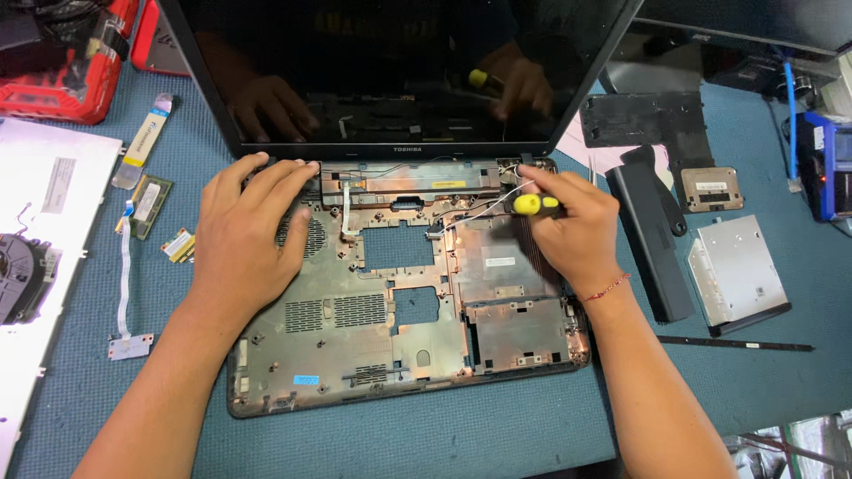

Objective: The person uses a screwdriver to remove screws from the back panel of a disassembled laptop. They then lift the panel off and set it aside. The person proceeds to unscrew components near the screen hinge area and carefully lifts the screen assembly away from the laptop base.

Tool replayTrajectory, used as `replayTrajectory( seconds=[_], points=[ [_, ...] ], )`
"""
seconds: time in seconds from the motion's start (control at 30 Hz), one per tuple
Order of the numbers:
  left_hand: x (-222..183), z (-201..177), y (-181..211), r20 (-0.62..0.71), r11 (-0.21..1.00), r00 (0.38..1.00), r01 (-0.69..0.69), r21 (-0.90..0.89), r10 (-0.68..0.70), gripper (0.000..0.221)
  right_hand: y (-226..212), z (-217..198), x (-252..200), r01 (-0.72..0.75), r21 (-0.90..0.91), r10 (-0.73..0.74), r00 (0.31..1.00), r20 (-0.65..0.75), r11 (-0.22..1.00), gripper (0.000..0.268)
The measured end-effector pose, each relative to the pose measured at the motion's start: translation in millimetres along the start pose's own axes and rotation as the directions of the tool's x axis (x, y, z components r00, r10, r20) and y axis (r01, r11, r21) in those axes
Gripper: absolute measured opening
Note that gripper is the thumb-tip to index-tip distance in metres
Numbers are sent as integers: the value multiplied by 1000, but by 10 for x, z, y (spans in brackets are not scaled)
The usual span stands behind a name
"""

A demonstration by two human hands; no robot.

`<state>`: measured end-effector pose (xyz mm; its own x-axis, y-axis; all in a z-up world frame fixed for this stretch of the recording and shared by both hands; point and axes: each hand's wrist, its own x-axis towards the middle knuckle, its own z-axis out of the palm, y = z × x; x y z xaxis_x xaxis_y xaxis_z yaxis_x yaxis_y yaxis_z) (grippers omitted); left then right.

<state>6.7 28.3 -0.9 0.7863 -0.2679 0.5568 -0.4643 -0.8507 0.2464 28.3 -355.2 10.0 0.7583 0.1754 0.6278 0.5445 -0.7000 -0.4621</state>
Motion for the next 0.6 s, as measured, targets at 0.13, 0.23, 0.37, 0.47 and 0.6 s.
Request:
replayTrajectory(
  seconds=[0.13,0.23,0.37,0.47,0.6],
  points=[
    [7,-15,7,8,1000,1000,11,-16,-11,47,-132,-75,119,0,-22,-2,996,-84,1000,17],
    [5,-11,3,0,1000,1000,2,-26,-2,47,-128,-72,118,-77,38,82,987,-138,996,16],
    [13,-24,16,11,1000,1000,16,-25,-16,48,-132,-87,148,-123,116,146,967,-211,986,13],
    [6,-17,5,19,999,1000,23,-27,-23,49,-94,-81,145,-128,114,152,958,-241,985,12],
    [-3,-16,6,15,999,999,28,-35,-28,49,-67,-89,142,-125,118,153,948,-280,985,12]
  ],
)
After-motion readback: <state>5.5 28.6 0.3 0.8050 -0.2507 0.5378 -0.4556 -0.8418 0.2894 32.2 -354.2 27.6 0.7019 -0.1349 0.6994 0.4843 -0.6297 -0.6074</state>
